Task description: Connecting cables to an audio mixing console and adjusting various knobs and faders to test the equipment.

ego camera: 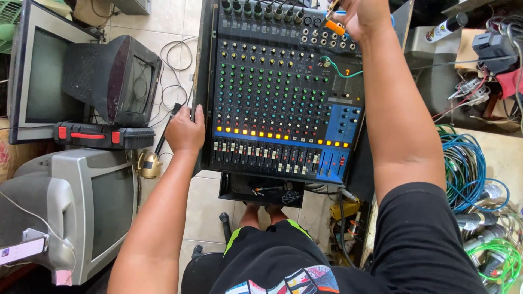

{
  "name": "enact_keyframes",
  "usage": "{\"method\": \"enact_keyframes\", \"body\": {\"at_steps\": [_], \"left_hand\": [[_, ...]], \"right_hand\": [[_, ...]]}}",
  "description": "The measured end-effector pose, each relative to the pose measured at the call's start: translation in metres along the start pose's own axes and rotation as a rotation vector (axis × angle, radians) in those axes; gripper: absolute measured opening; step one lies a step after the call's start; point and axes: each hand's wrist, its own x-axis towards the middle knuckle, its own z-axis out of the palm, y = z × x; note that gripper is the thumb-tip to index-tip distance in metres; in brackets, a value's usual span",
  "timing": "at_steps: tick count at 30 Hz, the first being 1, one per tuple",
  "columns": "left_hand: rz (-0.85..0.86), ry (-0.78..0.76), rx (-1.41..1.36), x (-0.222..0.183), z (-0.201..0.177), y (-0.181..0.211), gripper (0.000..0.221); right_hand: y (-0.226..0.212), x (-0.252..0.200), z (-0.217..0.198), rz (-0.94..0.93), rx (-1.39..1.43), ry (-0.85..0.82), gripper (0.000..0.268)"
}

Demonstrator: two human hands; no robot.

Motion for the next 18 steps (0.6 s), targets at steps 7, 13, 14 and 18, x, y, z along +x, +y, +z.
{"method": "enact_keyframes", "body": {"at_steps": [7, 13, 14, 18], "left_hand": [[0.004, -0.039, -0.027, 0.0, -0.006, 0.004, 0.048], [0.048, 0.035, -0.032, 0.0, -0.002, 0.002, 0.048], [0.049, 0.048, -0.035, -0.002, -0.002, 0.002, 0.048], [0.002, 0.03, -0.014, 0.001, -0.006, 0.007, 0.048]], "right_hand": [[-0.01, 0.0, 0.018, -0.006, -0.054, 0.007, 0.033], [-0.005, 0.005, 0.027, 0.157, 0.107, 0.207, 0.023], [-0.011, 0.0, 0.035, 0.145, 0.105, 0.201, 0.023], [-0.037, -0.013, 0.057, 0.163, 0.126, 0.336, 0.062]]}}
